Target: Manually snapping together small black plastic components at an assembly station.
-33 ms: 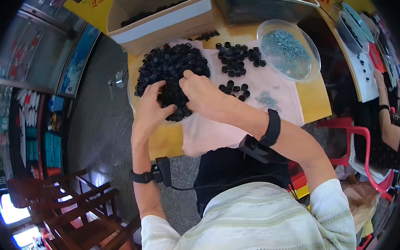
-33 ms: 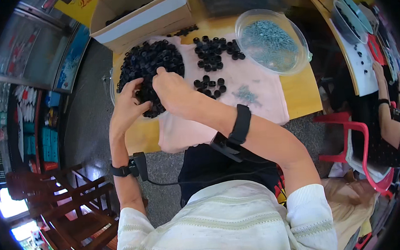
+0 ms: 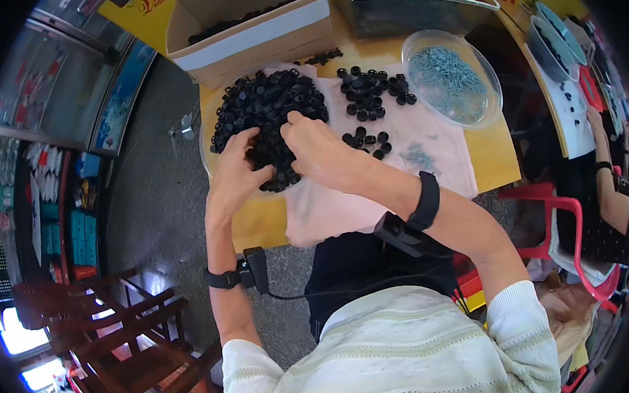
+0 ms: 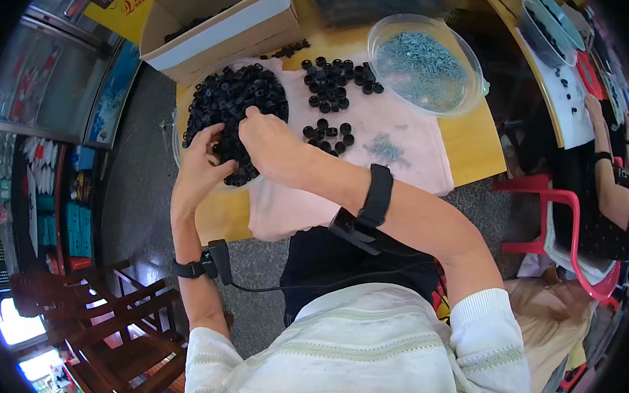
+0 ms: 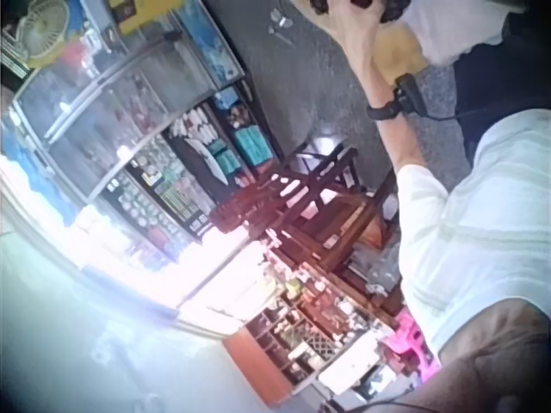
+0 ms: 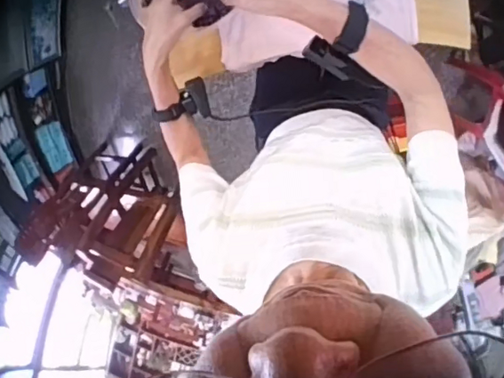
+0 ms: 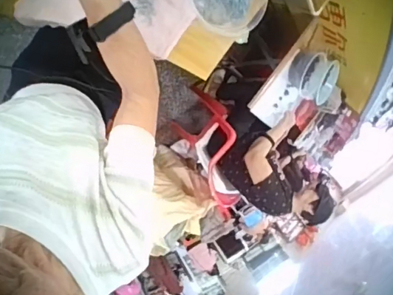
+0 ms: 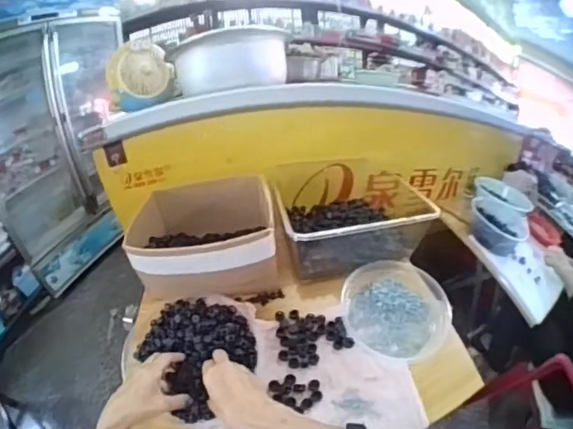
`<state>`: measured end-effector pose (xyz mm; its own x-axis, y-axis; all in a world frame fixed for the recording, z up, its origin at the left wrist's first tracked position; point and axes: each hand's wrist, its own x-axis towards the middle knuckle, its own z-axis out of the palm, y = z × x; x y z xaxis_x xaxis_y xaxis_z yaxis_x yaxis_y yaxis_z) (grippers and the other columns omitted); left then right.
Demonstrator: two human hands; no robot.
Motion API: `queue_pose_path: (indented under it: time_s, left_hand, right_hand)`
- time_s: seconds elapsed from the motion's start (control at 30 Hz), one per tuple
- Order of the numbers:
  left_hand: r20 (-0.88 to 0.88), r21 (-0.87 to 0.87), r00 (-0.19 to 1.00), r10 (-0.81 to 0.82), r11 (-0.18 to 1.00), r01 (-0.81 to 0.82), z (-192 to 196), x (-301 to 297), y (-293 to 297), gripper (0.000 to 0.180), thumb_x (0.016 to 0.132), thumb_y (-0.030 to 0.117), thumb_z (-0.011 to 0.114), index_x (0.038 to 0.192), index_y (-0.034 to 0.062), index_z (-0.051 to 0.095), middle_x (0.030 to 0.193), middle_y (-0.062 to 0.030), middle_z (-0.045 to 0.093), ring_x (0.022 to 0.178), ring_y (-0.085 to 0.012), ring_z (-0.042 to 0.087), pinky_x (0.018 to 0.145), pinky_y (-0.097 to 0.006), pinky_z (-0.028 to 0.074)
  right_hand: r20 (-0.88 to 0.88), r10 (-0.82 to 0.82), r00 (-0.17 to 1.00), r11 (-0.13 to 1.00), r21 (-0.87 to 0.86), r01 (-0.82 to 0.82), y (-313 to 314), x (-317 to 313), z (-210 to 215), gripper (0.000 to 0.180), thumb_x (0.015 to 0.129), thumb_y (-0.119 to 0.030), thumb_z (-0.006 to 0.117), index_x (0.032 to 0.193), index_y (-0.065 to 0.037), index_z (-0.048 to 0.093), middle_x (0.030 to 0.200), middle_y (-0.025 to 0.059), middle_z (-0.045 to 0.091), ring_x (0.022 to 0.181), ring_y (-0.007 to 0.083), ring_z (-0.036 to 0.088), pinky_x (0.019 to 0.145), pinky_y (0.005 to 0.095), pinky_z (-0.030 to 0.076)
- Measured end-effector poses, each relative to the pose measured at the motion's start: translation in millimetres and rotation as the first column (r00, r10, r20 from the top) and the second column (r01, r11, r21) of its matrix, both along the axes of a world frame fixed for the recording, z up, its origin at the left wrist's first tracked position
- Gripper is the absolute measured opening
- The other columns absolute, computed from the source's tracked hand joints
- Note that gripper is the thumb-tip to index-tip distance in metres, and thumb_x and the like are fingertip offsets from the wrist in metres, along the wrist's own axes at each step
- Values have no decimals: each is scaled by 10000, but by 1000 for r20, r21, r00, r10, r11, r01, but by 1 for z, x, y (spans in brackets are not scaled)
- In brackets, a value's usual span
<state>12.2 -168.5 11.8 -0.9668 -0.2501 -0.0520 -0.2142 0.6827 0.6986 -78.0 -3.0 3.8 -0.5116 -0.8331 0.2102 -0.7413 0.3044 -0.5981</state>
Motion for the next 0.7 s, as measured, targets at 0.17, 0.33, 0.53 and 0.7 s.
queue_pose_path:
  time_s: [0.17, 0.33, 0.53, 0.7]
  left_hand:
    - [-8, 246, 1000, -27, 969, 28, -7, -7, 4, 656, 683, 0, 687, 1308, 73, 500, 946, -57, 554, 826, -122, 572, 722, -257, 497]
    - [-32, 286, 998, -46, 957, 53, -1, -8, 13, 617, 708, -49, 681, 1292, 70, 521, 994, -69, 545, 819, -136, 570, 702, -245, 495]
    - [-43, 145, 995, -89, 985, 95, -4, 0, 6, 558, 765, -92, 665, 1285, 77, 551, 1104, -27, 498, 826, -82, 547, 638, -218, 477]
    - [-80, 143, 991, -109, 982, 120, -11, -2, 7, 568, 762, -87, 663, 1293, 79, 547, 1084, -14, 483, 804, -76, 531, 630, -203, 458]
  right_hand:
    - [56, -46, 997, 995, -87, 51, 1, 0, -5, 116, 733, 49, 579, 842, 88, 574, 956, 311, 553, 858, 448, 607, 769, 477, 509]
    - [-132, 52, 990, 985, -158, -73, 15, -14, -10, 346, 685, 18, 678, 1015, 75, 588, 1009, 212, 560, 887, 404, 598, 752, 443, 508]
    - [-42, -91, 995, 989, -119, 86, 87, -32, 30, 205, 742, -77, 686, 932, -15, 642, 944, 101, 598, 923, 301, 587, 767, 384, 504]
    - [-476, 57, 878, 992, -74, -104, 114, -13, 4, 147, 751, -167, 671, 875, -99, 634, 979, 17, 554, 962, 180, 523, 714, 328, 501]
